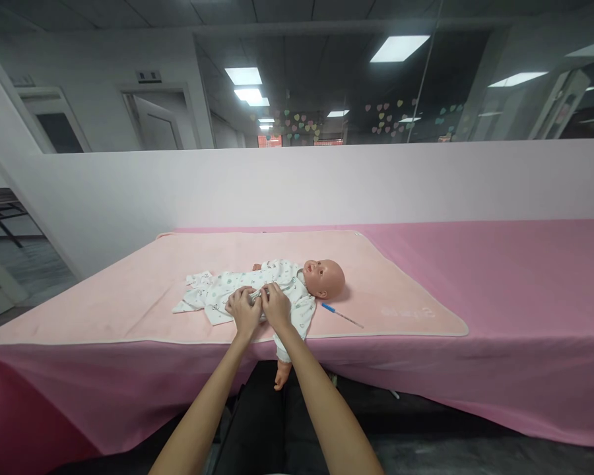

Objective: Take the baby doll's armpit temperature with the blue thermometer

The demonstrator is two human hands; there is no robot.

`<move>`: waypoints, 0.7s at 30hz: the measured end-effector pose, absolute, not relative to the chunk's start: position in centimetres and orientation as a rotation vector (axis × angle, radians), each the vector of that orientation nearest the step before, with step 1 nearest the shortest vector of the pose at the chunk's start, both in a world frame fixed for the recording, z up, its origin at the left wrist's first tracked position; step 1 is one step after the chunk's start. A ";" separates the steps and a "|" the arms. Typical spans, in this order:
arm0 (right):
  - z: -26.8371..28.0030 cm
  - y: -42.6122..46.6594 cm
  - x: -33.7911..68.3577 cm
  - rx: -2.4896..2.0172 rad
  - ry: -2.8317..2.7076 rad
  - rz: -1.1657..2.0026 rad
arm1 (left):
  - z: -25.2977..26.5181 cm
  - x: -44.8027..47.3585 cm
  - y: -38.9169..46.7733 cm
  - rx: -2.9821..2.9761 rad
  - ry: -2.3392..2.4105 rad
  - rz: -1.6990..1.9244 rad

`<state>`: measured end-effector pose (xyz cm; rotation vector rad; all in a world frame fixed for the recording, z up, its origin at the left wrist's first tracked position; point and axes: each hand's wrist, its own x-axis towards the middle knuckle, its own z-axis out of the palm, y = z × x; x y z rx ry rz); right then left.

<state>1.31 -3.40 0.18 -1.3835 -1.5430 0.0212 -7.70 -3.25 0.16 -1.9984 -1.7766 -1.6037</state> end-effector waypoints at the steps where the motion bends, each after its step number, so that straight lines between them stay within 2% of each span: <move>1: 0.2 -3.4 1.3 -1.385 -1.543 0.019 | 0.2 -7.7 -3.3 -2.002 -1.775 -1.611; 16: 0.0 -3.3 1.4 -1.373 -1.526 0.004 | 0.1 -8.1 -3.0 -2.066 -1.762 -1.750; 21: 0.0 -3.3 1.4 -1.380 -1.517 0.000 | 0.3 -8.3 -3.6 -1.726 -1.819 -1.967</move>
